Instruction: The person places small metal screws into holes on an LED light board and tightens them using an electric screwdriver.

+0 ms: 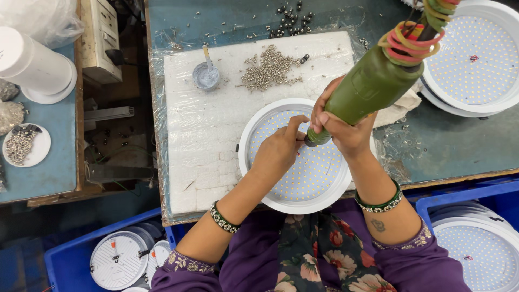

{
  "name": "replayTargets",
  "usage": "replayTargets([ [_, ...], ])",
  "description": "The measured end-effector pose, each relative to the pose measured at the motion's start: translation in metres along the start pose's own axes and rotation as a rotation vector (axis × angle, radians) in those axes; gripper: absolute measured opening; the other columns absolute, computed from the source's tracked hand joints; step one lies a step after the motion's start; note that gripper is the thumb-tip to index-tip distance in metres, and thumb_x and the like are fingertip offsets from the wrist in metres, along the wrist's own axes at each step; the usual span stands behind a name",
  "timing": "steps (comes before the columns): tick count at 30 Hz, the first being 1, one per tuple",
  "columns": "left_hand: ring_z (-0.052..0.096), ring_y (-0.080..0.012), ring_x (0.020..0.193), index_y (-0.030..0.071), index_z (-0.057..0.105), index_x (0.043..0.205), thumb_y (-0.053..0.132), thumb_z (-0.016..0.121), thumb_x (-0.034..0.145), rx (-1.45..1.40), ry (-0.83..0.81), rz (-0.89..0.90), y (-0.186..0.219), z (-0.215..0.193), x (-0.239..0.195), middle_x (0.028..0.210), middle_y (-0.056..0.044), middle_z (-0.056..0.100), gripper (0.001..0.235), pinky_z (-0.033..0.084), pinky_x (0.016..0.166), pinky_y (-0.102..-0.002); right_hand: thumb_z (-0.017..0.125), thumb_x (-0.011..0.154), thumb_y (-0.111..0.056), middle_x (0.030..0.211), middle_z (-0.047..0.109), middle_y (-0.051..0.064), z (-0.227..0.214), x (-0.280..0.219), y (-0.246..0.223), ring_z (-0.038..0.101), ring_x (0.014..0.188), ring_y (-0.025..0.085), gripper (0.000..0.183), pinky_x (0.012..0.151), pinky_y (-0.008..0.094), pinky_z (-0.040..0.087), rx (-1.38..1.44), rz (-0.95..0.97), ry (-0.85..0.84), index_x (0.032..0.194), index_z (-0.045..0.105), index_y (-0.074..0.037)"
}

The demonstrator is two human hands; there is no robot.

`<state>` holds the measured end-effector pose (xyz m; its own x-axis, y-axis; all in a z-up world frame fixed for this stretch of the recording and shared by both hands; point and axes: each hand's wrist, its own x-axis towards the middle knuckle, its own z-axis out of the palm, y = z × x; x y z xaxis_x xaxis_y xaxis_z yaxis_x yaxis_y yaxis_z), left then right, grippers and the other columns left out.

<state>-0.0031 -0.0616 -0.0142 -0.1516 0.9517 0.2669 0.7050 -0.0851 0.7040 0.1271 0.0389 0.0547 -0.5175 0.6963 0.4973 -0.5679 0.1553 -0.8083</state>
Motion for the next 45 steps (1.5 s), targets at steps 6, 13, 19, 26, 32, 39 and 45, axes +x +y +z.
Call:
replayTargets([
  [6, 0.073, -0.0277, 0.083, 0.015, 0.045, 0.133, 0.007, 0.069, 0.091, 0.018, 0.004, 0.017, -0.001, 0.001, 0.0, 0.089, -0.004, 0.075, 0.049, 0.056, 0.065, -0.043, 0.07, 0.09, 0.0, 0.081, 0.058, 0.012, -0.001, 0.0, 0.001, 0.06, 0.06, 0.017, 0.021, 0.058, 0.029, 0.053, 0.0, 0.002, -0.013, 0.101, 0.053, 0.005],
  [13, 0.074, -0.0288, 0.081, 0.015, 0.047, 0.131, 0.007, 0.069, 0.09, -0.058, -0.076, -0.102, 0.001, -0.004, 0.005, 0.091, -0.005, 0.076, 0.047, 0.057, 0.065, -0.043, 0.07, 0.092, 0.0, 0.079, 0.059, 0.013, 0.0, 0.0, 0.001, 0.06, 0.06, 0.017, 0.019, 0.058, 0.028, 0.053, -0.022, -0.006, -0.033, 0.099, 0.053, 0.005],
  [19, 0.071, -0.0264, 0.093, 0.012, 0.062, 0.117, 0.01, 0.073, 0.087, 0.002, 0.12, -0.063, -0.009, -0.048, 0.004, 0.103, -0.008, 0.071, 0.031, 0.057, 0.079, -0.04, 0.072, 0.091, -0.002, 0.077, 0.059, 0.012, -0.007, 0.01, -0.027, 0.061, 0.06, 0.017, 0.03, 0.056, 0.029, 0.054, 0.036, -0.043, -0.078, 0.113, 0.052, 0.004],
  [26, 0.063, -0.0266, 0.1, 0.011, 0.073, 0.1, 0.015, 0.075, 0.083, 0.255, 0.037, 0.023, -0.008, -0.042, -0.006, 0.1, -0.005, 0.063, 0.017, 0.055, 0.083, -0.041, 0.072, 0.092, 0.0, 0.078, 0.059, 0.013, -0.006, -0.006, -0.059, 0.061, 0.06, 0.018, 0.028, 0.058, 0.031, 0.054, 0.048, -0.006, -0.076, 0.112, 0.053, 0.004],
  [32, 0.063, -0.0243, 0.101, 0.008, 0.072, 0.096, 0.008, 0.066, 0.089, 0.371, 0.009, 0.089, -0.017, -0.041, -0.01, 0.101, -0.005, 0.063, 0.009, 0.056, 0.078, -0.039, 0.071, 0.09, 0.0, 0.077, 0.059, 0.013, -0.007, -0.028, -0.071, 0.061, 0.062, 0.018, 0.028, 0.06, 0.032, 0.054, 0.026, 0.038, -0.029, 0.111, 0.053, 0.004],
  [39, 0.064, -0.026, 0.103, 0.003, 0.065, 0.099, 0.002, 0.064, 0.082, 0.577, -0.023, 0.201, -0.021, -0.042, -0.014, 0.103, -0.009, 0.06, 0.016, 0.059, 0.075, -0.035, 0.071, 0.09, -0.001, 0.078, 0.06, 0.012, -0.01, -0.036, -0.074, 0.061, 0.062, 0.018, 0.03, 0.062, 0.032, 0.054, 0.043, 0.045, -0.026, 0.114, 0.053, 0.003],
  [45, 0.063, -0.0267, 0.097, 0.004, 0.067, 0.104, 0.004, 0.067, 0.081, 0.552, 0.055, 0.202, -0.019, -0.045, -0.016, 0.099, -0.01, 0.059, 0.023, 0.058, 0.073, -0.037, 0.072, 0.09, -0.001, 0.078, 0.059, 0.012, -0.001, -0.038, -0.067, 0.061, 0.062, 0.018, 0.028, 0.06, 0.031, 0.053, 0.047, 0.053, -0.044, 0.111, 0.053, 0.004],
])
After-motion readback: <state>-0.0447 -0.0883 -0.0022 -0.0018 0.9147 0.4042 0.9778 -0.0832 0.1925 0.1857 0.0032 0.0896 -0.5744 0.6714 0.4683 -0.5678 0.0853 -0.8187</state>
